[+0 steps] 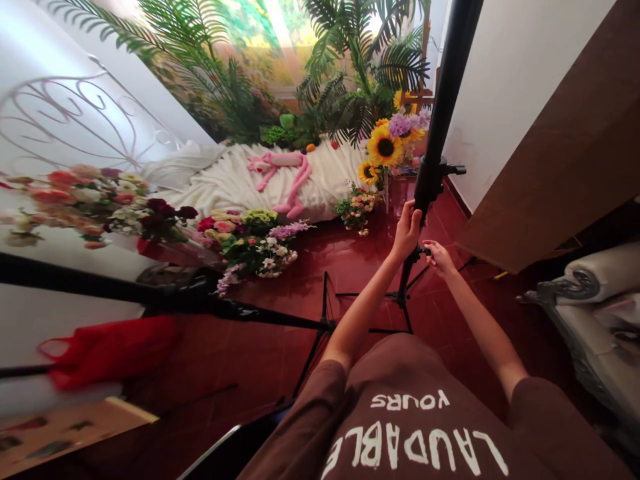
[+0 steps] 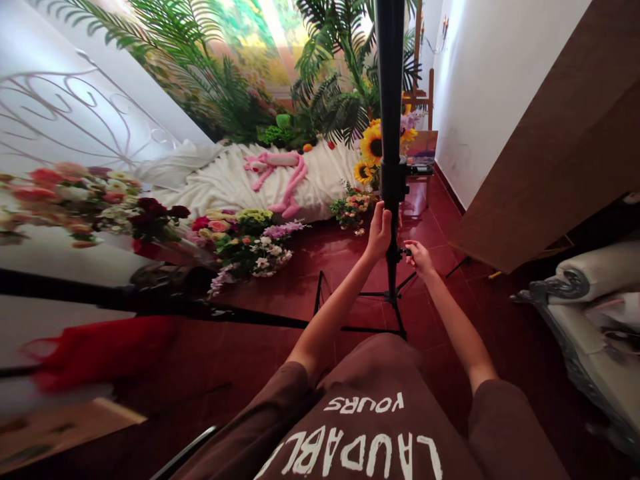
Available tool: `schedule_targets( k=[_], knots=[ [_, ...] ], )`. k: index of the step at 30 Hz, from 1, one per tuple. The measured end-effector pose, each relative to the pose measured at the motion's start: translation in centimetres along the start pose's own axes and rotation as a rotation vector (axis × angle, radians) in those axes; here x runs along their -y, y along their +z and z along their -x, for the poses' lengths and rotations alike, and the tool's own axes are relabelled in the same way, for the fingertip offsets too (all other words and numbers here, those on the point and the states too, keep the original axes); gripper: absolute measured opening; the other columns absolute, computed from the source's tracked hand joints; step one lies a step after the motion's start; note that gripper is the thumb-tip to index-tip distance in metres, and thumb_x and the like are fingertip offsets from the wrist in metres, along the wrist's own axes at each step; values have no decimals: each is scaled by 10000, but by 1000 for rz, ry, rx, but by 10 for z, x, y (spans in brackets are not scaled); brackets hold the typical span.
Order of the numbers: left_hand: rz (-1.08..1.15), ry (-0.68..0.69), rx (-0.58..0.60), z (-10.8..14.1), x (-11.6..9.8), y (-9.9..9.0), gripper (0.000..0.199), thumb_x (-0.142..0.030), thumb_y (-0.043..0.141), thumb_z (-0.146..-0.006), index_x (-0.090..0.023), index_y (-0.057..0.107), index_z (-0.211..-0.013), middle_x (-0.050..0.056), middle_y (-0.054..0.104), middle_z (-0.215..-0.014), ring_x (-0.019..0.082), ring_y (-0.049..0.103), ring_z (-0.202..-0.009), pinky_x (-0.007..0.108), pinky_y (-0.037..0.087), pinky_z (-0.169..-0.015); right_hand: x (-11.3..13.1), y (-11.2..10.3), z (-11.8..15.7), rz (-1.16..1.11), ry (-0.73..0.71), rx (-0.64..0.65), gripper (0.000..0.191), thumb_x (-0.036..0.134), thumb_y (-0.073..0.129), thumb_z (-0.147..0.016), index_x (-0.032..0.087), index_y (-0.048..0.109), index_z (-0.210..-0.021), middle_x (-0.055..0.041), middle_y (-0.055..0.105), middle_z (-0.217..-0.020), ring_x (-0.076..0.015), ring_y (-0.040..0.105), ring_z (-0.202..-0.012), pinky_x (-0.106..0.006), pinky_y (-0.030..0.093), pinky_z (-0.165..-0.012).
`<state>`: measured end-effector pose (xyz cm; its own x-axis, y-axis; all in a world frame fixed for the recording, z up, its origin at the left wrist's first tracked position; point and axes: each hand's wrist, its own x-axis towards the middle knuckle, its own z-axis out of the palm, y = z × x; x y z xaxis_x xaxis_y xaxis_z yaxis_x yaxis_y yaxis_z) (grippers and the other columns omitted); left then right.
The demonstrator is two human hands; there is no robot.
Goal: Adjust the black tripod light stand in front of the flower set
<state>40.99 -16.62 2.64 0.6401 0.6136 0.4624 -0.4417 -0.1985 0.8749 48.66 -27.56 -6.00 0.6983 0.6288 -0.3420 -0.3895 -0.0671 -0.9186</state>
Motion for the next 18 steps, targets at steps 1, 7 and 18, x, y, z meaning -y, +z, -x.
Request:
schedule_targets(
  k=[1, 7, 18],
  knots=[
    [4, 2, 3, 0, 1, 0, 464, -606, 390, -914, -235, 525, -1159, -2, 583, -746, 92, 537, -602, 228, 465, -615, 2, -2, -3, -65, 99, 37, 119, 229, 560, -828, 204, 572, -944, 111, 449, -425, -40, 336, -283, -132, 205, -286],
    [1, 15, 2, 3, 1, 2, 481, -602, 361, -925, -200, 556, -1101, -9, 575, -717, 85, 530, -601, 216, 438, -602, 11, -13, -13, -393, 432, 232, 202, 83, 445, -885, 144, 637, -874, 60, 617, -542, -24, 531, -394, -59, 374, -353],
    [-20, -34, 26, 13, 2, -1, 497, -613, 330, -929, -189, 563, -1045, 27, 617, -792, 111, 588, -716, 238, 478, -717, -2, -6, -7, -678, 423, 159, 235, 74, 446, -875, 145, 630, -746, 45, 656, -548, -31, 595, -440, -51, 412, -374]
  ],
)
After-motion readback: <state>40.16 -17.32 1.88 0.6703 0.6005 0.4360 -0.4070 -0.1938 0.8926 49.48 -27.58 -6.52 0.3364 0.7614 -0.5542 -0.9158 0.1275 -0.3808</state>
